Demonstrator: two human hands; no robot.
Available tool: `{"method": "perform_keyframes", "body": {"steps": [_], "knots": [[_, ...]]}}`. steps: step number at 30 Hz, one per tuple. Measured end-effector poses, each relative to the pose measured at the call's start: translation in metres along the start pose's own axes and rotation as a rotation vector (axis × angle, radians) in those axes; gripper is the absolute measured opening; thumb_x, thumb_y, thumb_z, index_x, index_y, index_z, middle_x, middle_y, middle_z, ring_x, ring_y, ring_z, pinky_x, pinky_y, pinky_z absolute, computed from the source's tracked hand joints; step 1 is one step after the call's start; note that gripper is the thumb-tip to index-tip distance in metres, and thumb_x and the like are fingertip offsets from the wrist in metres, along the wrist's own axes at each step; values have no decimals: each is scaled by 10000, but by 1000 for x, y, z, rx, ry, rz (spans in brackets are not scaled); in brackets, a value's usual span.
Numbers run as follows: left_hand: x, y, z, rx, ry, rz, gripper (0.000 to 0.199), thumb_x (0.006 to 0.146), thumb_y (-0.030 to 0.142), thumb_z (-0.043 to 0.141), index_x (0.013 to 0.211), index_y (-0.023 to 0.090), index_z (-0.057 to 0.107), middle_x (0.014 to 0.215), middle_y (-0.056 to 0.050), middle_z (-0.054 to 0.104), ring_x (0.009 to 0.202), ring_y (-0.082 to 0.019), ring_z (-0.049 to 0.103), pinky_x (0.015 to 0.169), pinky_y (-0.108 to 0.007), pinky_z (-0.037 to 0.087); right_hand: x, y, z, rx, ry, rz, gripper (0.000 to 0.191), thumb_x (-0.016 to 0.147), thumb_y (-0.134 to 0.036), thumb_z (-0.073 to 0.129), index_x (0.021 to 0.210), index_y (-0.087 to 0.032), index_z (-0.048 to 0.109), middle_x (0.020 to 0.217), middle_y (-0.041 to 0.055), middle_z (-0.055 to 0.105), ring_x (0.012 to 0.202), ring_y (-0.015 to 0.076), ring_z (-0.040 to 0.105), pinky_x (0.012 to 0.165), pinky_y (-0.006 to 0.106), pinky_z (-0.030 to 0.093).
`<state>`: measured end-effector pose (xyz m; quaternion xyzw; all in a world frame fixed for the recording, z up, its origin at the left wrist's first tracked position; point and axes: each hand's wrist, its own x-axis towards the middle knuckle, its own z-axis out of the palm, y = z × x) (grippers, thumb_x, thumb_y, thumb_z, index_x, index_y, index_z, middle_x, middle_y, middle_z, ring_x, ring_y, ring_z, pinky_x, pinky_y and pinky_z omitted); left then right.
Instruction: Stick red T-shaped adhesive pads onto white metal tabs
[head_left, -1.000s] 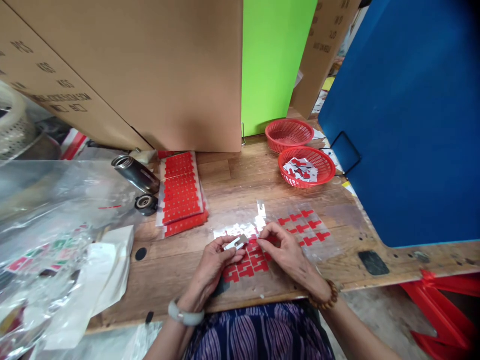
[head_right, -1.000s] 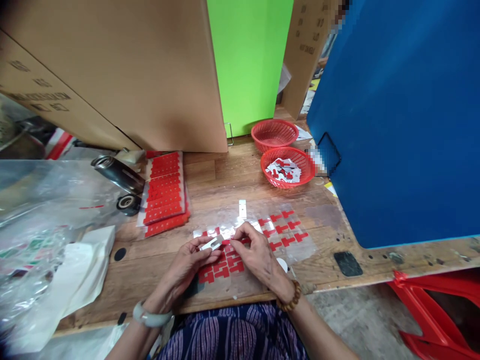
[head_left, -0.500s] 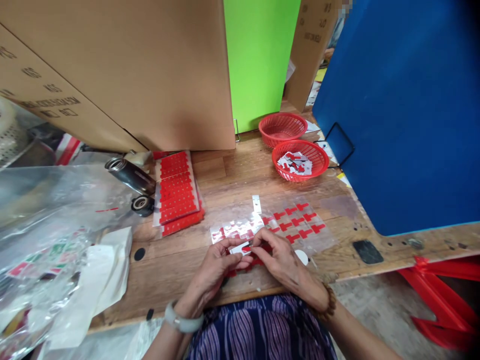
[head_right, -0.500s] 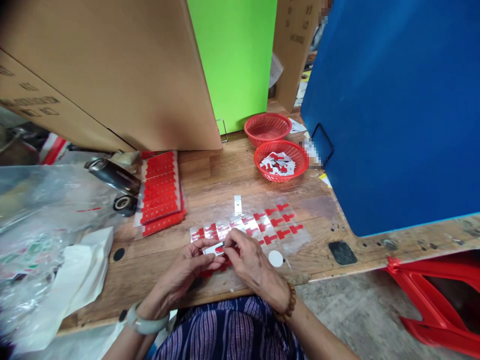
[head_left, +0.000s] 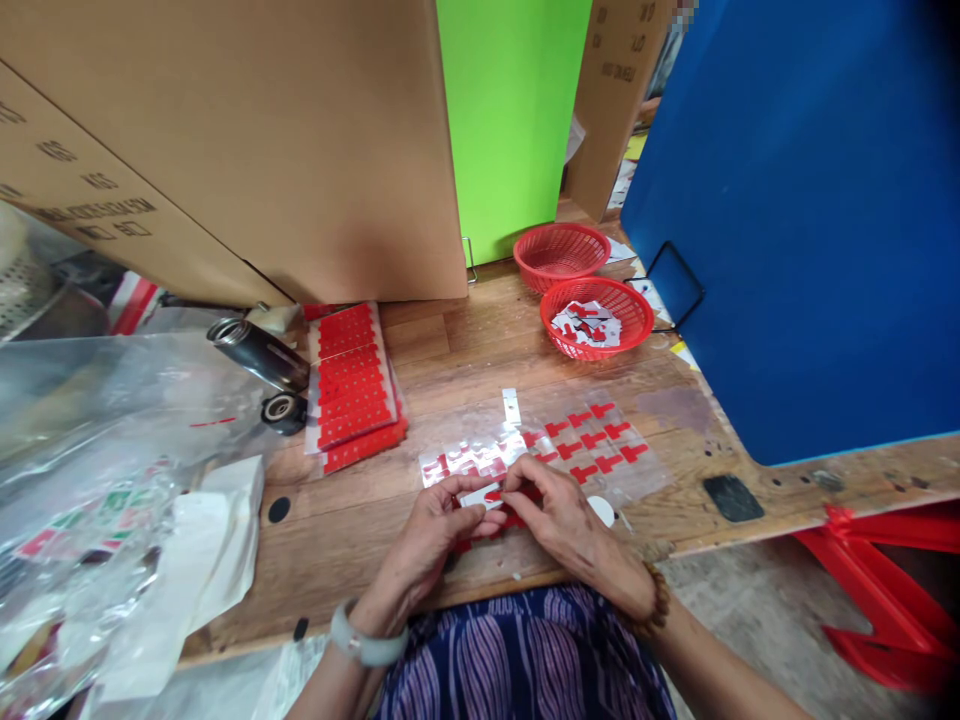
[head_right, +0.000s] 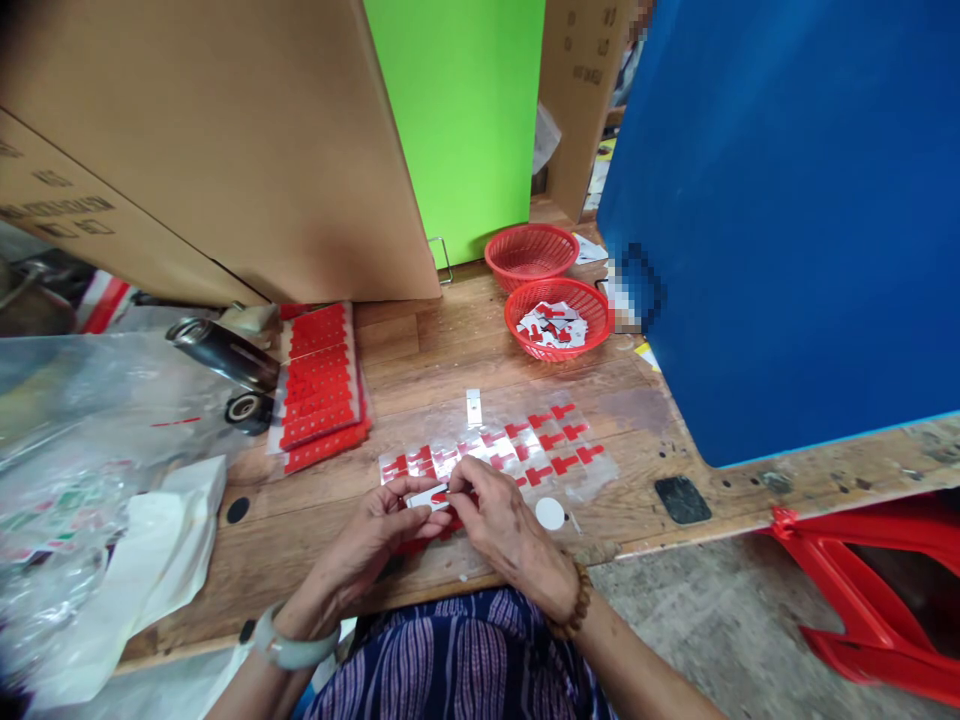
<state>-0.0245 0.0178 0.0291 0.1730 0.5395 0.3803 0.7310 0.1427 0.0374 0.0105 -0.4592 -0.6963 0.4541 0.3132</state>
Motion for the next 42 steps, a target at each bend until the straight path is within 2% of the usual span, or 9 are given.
{"method": "perform_keyframes", "body": {"steps": [10, 18, 26, 30, 36, 42], "knots": [[3, -2, -2, 10, -4, 1, 491, 594, 119, 813, 1020, 86, 570, 746, -99, 743, 638, -152, 710, 650, -200, 557, 0, 2, 2, -13, 6, 5, 142, 843, -92, 485, 767, -208, 454, 735, -39, 524, 681, 118, 491, 630, 233, 354], [7, -9, 0, 73, 58, 59, 482, 561, 296, 848, 924, 97, 601, 702, -96, 738, 613, -153, 702, 635, -213, 556, -1, 5, 6, 25, 14, 18, 133, 834, -92, 490, 769, -206, 474, 727, -40, 536, 665, 117, 495, 622, 235, 358], [14, -15, -5, 175, 115, 163, 405, 605, 316, 802, 901, 125, 600, 617, -46, 720, 539, -126, 665, 579, -197, 521, -2, -3, 14, 117, 99, 181, 115, 791, -110, 526, 708, -189, 518, 730, -16, 569, 701, 140, 532, 666, 257, 391], [14, -13, -7, 188, 100, 159, 438, 601, 328, 801, 928, 124, 593, 627, -58, 725, 554, -140, 673, 604, -221, 529, -2, -3, 13, 89, 135, 131, 113, 791, -111, 518, 710, -190, 516, 778, -7, 549, 745, 146, 524, 682, 262, 387], [11, -11, -6, 171, 79, 136, 496, 564, 347, 824, 926, 103, 588, 633, -87, 727, 548, -142, 676, 586, -206, 520, 1, -1, 9, 79, 78, 175, 121, 823, -109, 483, 748, -192, 527, 704, -25, 556, 655, 131, 508, 613, 248, 366], [11, -10, -7, 175, 94, 110, 522, 534, 363, 840, 914, 101, 595, 615, -79, 721, 530, -142, 672, 565, -201, 516, 1, -2, 12, -22, 105, 141, 107, 841, -126, 504, 759, -194, 514, 725, -24, 571, 694, 135, 523, 676, 264, 373]]}}
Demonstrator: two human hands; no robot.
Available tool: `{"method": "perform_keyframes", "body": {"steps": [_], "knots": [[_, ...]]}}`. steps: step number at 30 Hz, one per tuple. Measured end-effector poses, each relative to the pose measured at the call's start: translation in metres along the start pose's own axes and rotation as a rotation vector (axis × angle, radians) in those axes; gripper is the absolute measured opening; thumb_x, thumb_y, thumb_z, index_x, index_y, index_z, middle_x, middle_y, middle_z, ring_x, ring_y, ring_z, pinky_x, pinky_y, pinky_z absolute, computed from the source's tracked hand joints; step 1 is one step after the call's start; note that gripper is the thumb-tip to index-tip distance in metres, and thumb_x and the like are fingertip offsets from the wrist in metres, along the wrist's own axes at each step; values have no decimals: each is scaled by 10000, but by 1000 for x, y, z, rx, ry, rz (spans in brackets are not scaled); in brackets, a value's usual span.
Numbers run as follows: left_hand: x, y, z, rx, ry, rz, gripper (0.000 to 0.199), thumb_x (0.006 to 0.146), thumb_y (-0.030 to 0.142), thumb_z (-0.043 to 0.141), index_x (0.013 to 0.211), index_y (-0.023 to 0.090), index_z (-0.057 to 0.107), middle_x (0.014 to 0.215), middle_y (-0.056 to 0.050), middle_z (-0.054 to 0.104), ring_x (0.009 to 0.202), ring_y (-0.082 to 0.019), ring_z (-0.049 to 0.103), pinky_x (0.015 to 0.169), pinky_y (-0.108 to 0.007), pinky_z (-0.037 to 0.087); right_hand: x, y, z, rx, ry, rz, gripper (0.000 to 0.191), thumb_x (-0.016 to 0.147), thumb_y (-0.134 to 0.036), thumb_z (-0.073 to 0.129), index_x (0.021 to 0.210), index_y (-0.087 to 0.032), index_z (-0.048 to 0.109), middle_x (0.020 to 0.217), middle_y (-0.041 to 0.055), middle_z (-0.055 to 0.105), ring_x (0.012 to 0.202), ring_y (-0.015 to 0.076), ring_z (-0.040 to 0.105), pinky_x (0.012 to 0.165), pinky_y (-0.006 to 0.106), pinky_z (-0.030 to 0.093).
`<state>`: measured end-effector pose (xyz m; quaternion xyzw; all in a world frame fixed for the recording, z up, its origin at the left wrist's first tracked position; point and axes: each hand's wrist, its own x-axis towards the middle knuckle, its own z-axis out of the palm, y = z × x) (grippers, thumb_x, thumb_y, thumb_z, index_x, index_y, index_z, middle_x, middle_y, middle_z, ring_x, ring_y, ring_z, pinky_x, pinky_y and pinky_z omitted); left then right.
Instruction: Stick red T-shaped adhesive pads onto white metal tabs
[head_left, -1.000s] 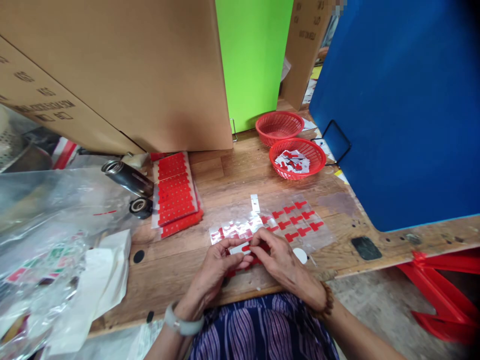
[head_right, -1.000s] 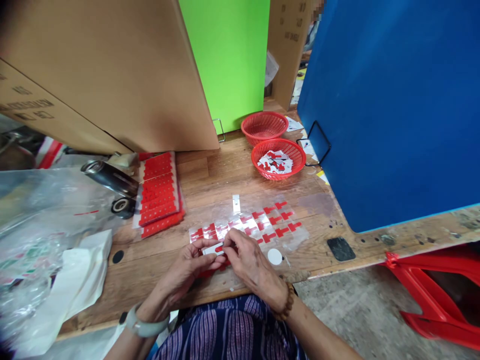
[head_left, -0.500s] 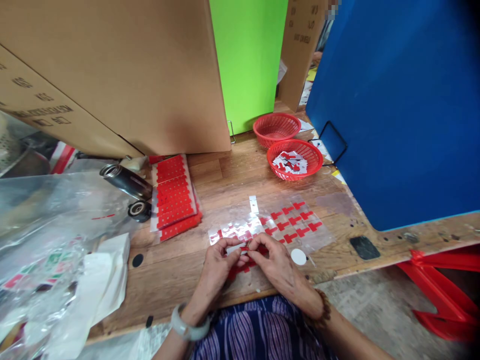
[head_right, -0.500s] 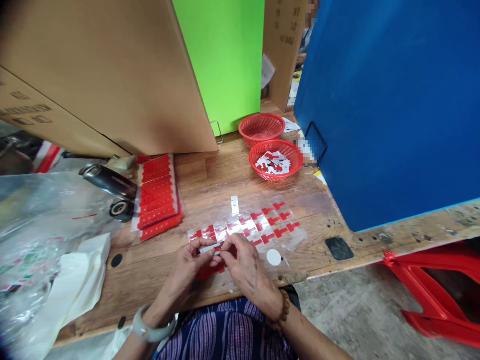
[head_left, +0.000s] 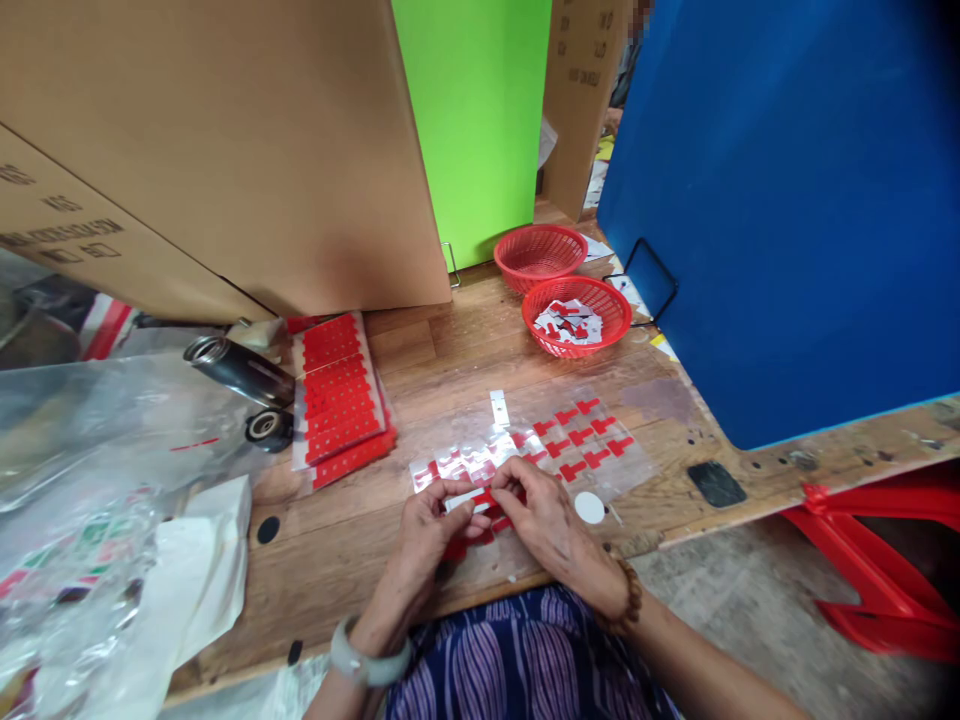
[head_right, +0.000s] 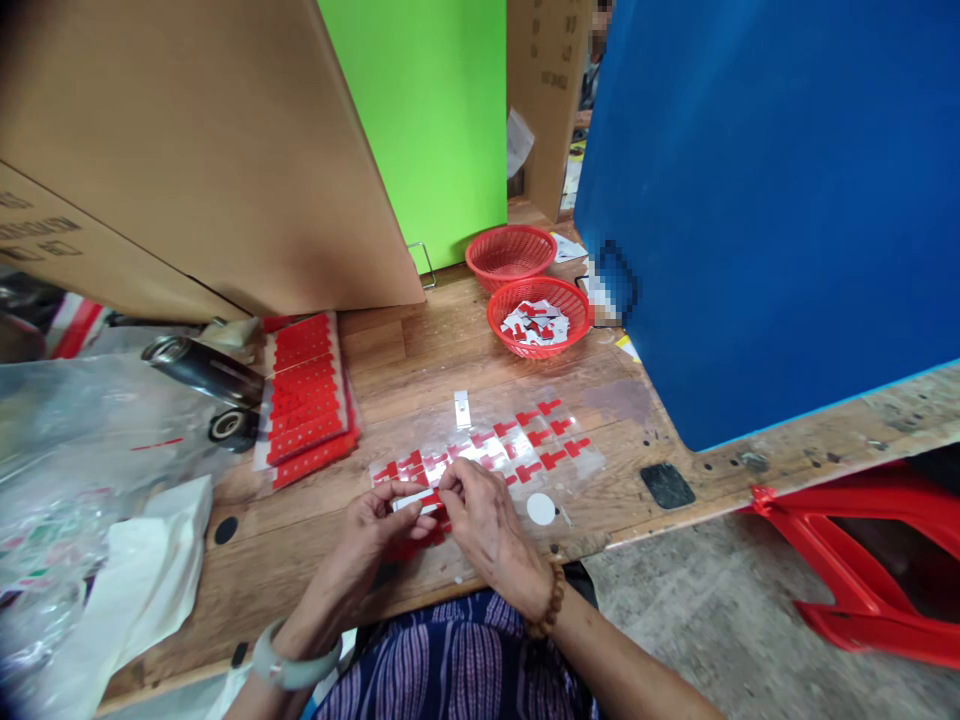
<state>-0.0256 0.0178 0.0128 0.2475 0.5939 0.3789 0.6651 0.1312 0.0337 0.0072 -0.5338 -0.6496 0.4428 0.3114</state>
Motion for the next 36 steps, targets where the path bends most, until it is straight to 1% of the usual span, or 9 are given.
{"method": "perform_keyframes", "body": {"steps": [14, 18, 20, 22, 24, 25, 28, 31, 36], "knots": [[-6, 1, 3, -6, 42, -2, 518, 553, 347, 833, 947, 104, 599, 623, -65, 719, 541, -141, 670, 563, -205, 514, -2, 0, 3, -192, 24, -92, 111, 854, -127, 484, 776, -205, 494, 770, 3, 578, 726, 159, 521, 725, 300, 380], [-4, -1, 2, -2, 41, 8, 491, 567, 335, 826, 931, 98, 599, 620, -78, 721, 527, -136, 666, 560, -200, 514, -3, 2, 4, -239, 33, -130, 78, 851, -153, 503, 798, -209, 515, 817, 20, 577, 793, 185, 530, 770, 332, 392], [-2, -2, -1, 0, 44, 7, 489, 571, 327, 825, 937, 97, 596, 618, -82, 721, 518, -134, 664, 552, -195, 513, -1, 6, 3, -218, 52, -124, 42, 846, -181, 523, 871, -211, 538, 886, 39, 575, 830, 198, 537, 774, 340, 411], [-1, -3, -4, -2, 46, -11, 490, 568, 313, 827, 938, 96, 591, 619, -89, 722, 516, -135, 665, 550, -194, 515, 3, 12, -1, -154, 105, -95, 192, 830, -200, 548, 1021, -209, 533, 930, 51, 571, 824, 197, 546, 758, 336, 436], [-1, -2, -6, -12, 49, -36, 487, 565, 297, 827, 938, 97, 587, 628, -95, 724, 517, -137, 667, 549, -192, 517, 7, 19, -6, -66, 162, -57, 293, 835, -209, 539, 1125, -198, 502, 897, 42, 576, 770, 180, 554, 722, 318, 451], [-2, -1, -6, -18, 50, -45, 484, 563, 290, 828, 936, 98, 586, 633, -97, 725, 515, -138, 667, 544, -191, 516, 9, 21, -8, -12, 162, -37, 272, 854, -223, 516, 1124, -196, 509, 844, 27, 576, 726, 167, 554, 690, 302, 454], [-3, 1, -6, -31, 53, -46, 478, 559, 280, 830, 931, 101, 590, 624, -90, 721, 505, -142, 664, 534, -193, 516, 10, 25, -11, 187, 11, 36, 190, 919, -310, 425, 977, -197, 567, 660, -28, 537, 571, 125, 530, 570, 251, 435], [-4, 2, -3, -24, 36, -36, 472, 556, 294, 834, 919, 100, 602, 609, -79, 714, 516, -142, 667, 550, -193, 519, 5, 21, -4, 351, -169, 86, 178, 894, -346, 479, 927, -199, 574, 660, -41, 549, 540, 101, 536, 517, 218, 421], [-7, 6, 3, -1, -2, -10, 485, 540, 349, 841, 893, 101, 620, 620, -69, 712, 532, -129, 658, 559, -193, 511, 5, 14, 6, 522, -241, 189, 176, 737, -282, 648, 845, -192, 543, 580, -77, 527, 461, 77, 515, 448, 190, 394]]}}
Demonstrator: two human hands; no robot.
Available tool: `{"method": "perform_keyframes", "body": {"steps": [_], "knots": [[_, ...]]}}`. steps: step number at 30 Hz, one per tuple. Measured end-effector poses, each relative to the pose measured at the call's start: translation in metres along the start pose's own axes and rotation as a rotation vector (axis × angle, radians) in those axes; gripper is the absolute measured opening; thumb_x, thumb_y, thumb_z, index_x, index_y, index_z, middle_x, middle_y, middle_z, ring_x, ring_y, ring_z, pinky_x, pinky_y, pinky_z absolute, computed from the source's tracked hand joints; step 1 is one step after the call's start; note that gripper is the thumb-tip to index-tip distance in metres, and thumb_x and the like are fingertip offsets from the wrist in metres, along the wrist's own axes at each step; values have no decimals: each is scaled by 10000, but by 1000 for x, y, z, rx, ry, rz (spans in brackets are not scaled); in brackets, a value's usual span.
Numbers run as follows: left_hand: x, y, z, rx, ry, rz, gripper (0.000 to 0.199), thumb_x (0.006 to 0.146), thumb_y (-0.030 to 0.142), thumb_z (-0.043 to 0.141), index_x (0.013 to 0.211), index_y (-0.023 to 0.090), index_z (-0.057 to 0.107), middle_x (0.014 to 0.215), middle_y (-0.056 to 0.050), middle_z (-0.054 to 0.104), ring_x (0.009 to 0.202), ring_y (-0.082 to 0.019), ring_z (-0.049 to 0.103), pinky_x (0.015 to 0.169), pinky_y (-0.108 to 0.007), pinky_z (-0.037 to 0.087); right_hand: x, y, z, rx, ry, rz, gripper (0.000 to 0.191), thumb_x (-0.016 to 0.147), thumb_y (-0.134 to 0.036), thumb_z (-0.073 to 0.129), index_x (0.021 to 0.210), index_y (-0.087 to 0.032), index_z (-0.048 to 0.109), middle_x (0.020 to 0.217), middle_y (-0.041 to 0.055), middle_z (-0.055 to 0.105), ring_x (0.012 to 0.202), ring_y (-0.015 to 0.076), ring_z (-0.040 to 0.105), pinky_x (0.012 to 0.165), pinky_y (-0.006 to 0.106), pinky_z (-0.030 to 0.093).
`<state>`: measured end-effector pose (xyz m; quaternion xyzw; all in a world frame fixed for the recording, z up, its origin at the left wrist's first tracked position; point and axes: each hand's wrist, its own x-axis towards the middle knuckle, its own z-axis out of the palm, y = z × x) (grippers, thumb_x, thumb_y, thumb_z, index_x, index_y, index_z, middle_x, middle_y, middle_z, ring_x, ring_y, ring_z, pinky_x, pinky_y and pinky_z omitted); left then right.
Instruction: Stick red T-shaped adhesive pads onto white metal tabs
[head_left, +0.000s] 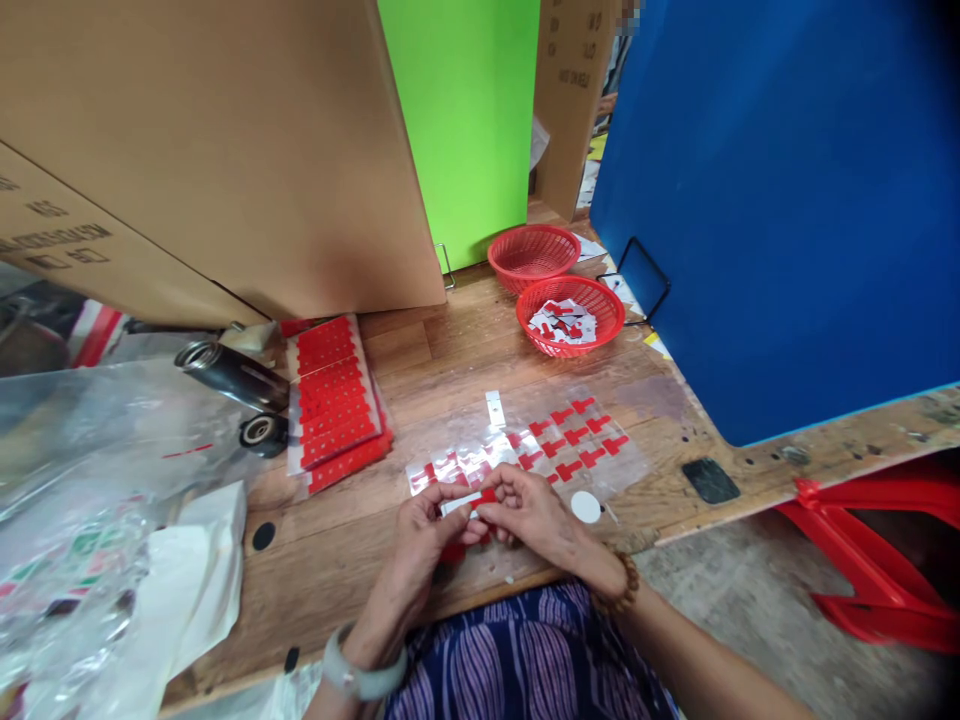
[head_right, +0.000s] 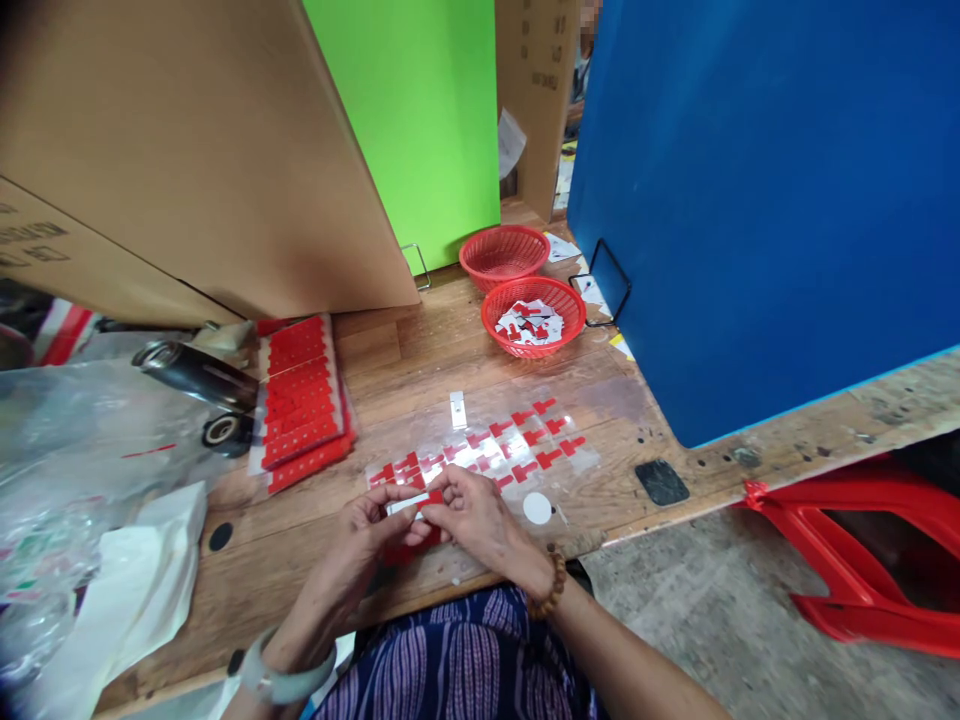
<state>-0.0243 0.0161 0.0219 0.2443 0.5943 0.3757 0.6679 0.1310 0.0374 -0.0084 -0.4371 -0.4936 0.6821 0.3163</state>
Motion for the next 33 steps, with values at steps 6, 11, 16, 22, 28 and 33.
{"method": "perform_keyframes", "body": {"steps": [6, 11, 16, 22, 28, 33], "knots": [[1, 5, 4, 56, -51, 48, 434, 563, 367, 823, 857, 109, 636, 586, -55, 693, 534, -143, 653, 548, -207, 493, 7, -1, -7, 178, -58, 77, 266, 723, -407, 654, 776, -167, 554, 464, -64, 569, 379, 81, 514, 421, 193, 386], [12, 6, 9, 92, -96, 61, 412, 586, 368, 802, 870, 124, 629, 595, -46, 694, 543, -154, 653, 566, -229, 499, 10, 0, -17, 232, -80, 131, 380, 694, -512, 669, 755, -161, 536, 543, -19, 638, 399, 94, 566, 418, 198, 434], [43, 16, 18, 220, -114, 205, 362, 743, 483, 643, 854, 141, 606, 734, -62, 685, 620, -163, 657, 625, -266, 512, 24, -26, -57, 164, 108, 16, 376, 687, -497, 701, 766, -161, 550, 569, -13, 640, 411, 99, 575, 412, 199, 444], [94, 37, 34, 996, 178, 588, 236, 850, 380, 521, 904, 159, 584, 824, -65, 616, 793, -191, 588, 737, -300, 442, 51, -87, -119, 140, 567, -420, 349, 734, -407, 684, 973, -204, 530, 777, 4, 660, 584, 109, 620, 589, 241, 512], [117, 43, 51, 1191, 264, 602, 224, 756, 303, 643, 896, 144, 568, 928, -119, 575, 923, -257, 541, 823, -363, 386, 37, -72, -116, -439, 661, -371, 349, 812, -342, 589, 1129, -203, 549, 956, 73, 657, 743, 180, 618, 686, 318, 501], [120, 38, 56, 1220, 265, 570, 58, 811, 193, 530, 829, 154, 569, 900, -126, 592, 905, -246, 554, 808, -343, 385, 12, -15, -83, -414, 437, -153, 238, 846, -360, 523, 998, -200, 610, 818, 33, 663, 715, 176, 622, 647, 294, 500]]}}
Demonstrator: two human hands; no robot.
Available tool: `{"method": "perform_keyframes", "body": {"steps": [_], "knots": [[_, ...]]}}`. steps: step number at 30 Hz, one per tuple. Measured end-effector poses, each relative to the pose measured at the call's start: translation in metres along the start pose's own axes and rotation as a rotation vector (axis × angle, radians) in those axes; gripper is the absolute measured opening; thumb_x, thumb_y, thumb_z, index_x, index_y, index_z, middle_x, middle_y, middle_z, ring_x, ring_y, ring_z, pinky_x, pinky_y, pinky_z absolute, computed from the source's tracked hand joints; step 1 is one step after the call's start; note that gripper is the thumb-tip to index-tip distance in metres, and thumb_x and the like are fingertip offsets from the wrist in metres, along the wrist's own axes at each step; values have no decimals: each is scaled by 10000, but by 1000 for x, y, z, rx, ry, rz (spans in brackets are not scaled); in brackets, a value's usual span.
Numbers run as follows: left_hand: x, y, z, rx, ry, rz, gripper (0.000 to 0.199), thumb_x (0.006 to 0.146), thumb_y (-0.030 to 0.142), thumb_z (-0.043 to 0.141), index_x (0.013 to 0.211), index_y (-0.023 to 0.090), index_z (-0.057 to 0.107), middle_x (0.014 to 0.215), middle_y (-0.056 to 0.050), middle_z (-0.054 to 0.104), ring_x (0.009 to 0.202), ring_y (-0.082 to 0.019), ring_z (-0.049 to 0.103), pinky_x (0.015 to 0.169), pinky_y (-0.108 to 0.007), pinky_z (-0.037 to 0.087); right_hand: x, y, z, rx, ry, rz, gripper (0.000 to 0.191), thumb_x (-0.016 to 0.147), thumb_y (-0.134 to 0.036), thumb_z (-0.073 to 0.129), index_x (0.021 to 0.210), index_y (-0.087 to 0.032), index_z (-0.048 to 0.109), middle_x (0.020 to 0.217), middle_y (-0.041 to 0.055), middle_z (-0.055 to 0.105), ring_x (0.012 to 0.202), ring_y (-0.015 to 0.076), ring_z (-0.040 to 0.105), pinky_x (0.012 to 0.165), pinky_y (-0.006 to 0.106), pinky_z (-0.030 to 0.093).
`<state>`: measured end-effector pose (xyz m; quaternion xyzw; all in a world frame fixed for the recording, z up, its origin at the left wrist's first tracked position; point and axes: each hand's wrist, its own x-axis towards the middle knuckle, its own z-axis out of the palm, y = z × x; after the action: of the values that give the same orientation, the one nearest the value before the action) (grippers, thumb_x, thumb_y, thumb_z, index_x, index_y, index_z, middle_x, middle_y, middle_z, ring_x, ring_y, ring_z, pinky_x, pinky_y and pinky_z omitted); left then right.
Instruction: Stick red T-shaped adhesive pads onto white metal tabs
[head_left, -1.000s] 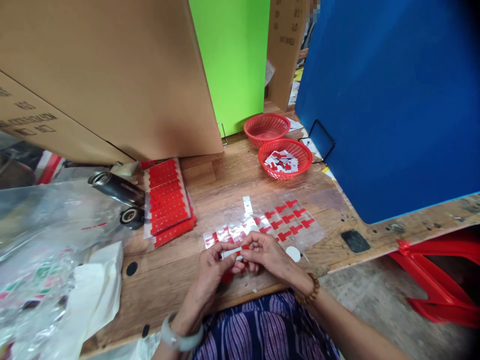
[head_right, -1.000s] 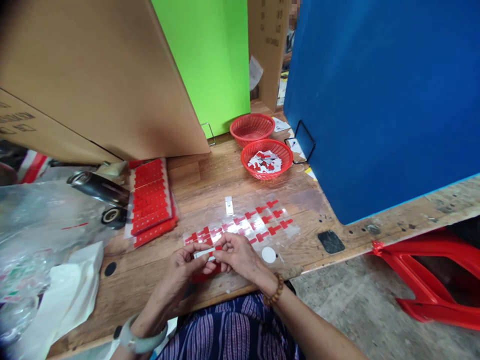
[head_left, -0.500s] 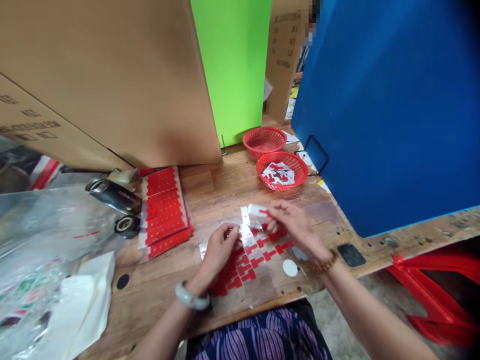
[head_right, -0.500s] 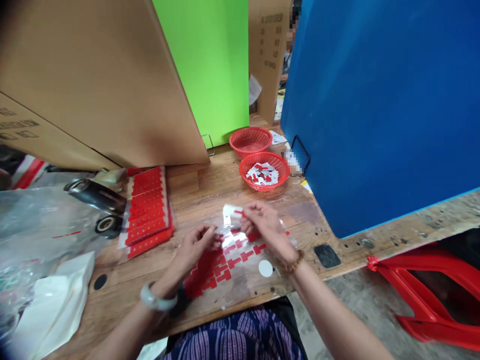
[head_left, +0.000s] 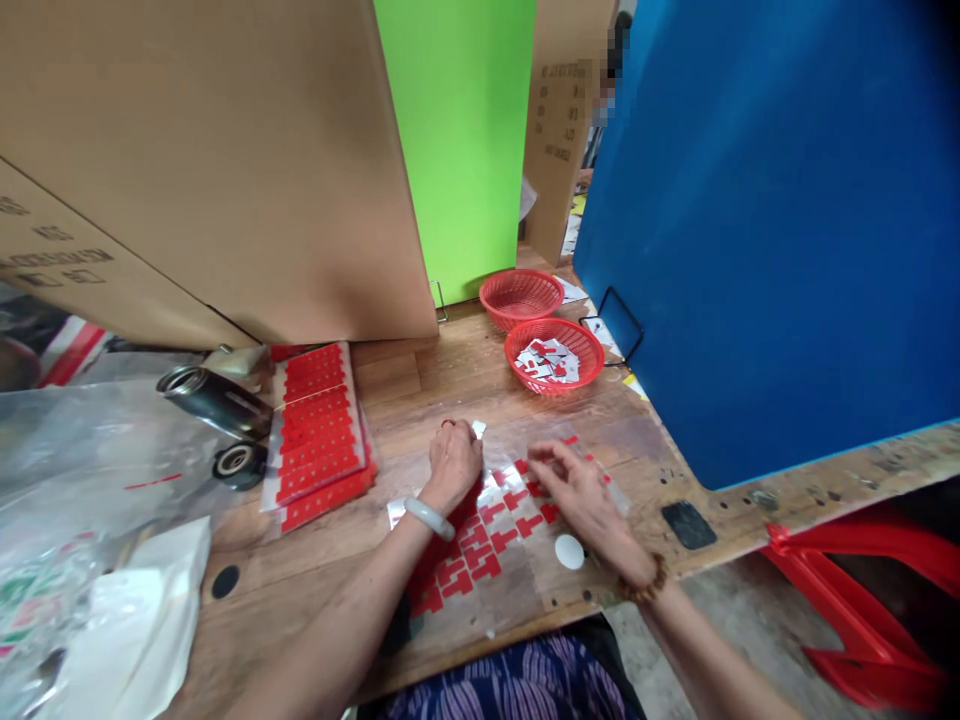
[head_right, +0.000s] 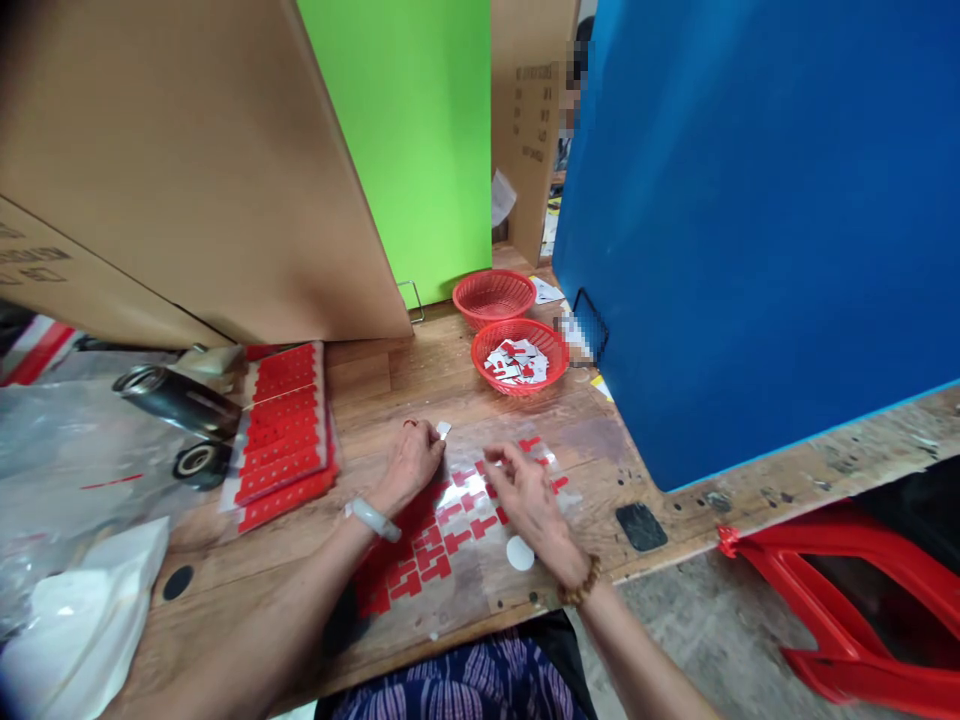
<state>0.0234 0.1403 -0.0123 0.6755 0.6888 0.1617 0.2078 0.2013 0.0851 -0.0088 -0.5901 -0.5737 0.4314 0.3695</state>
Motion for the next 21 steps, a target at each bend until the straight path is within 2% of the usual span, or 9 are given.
{"method": "perform_keyframes", "body": {"steps": [3, 6, 9, 13, 17, 21], "knots": [[1, -1, -1, -30, -2, -20, 87, 811, 160, 515, 882, 158, 566, 909, -116, 608, 889, -227, 566, 790, -324, 383, -19, 12, 15, 80, -53, 24, 224, 845, -361, 520, 963, -192, 607, 857, 39, 664, 737, 172, 631, 684, 300, 507], [6, -6, -3, -88, -7, -54, 148, 779, 200, 585, 921, 162, 564, 927, -106, 627, 884, -225, 571, 759, -311, 378, -27, 13, 19, 102, -52, 22, 215, 851, -343, 504, 967, -187, 597, 863, 44, 661, 766, 176, 636, 713, 303, 501], [15, -11, -4, -166, -32, -109, 120, 696, 195, 673, 764, 170, 577, 813, -78, 640, 850, -225, 582, 715, -293, 376, -28, 10, 19, 47, -37, -1, 209, 852, -332, 493, 961, -188, 597, 860, 43, 659, 780, 180, 630, 712, 297, 488], [20, -13, -3, -319, -19, -149, 192, 615, 103, 702, 616, 178, 525, 685, -31, 616, 793, -196, 592, 674, -258, 390, -29, 10, 19, -23, -22, -29, 193, 848, -313, 485, 947, -191, 597, 832, 38, 651, 767, 181, 611, 715, 296, 473], [10, -16, -9, -561, 22, -164, 130, 726, 108, 609, 700, 180, 503, 654, 7, 605, 658, -137, 607, 621, -228, 436, -31, 6, 22, -71, -14, -92, 172, 867, -273, 467, 953, -186, 588, 822, 39, 638, 746, 176, 592, 711, 296, 461], [-17, -28, -27, -826, 7, -234, 52, 821, 194, 547, 829, 158, 509, 626, -1, 630, 557, -121, 633, 588, -241, 509, -33, -5, 30, -147, -31, -206, 131, 883, -206, 458, 910, -191, 586, 887, 46, 630, 808, 179, 578, 762, 307, 441]]}}
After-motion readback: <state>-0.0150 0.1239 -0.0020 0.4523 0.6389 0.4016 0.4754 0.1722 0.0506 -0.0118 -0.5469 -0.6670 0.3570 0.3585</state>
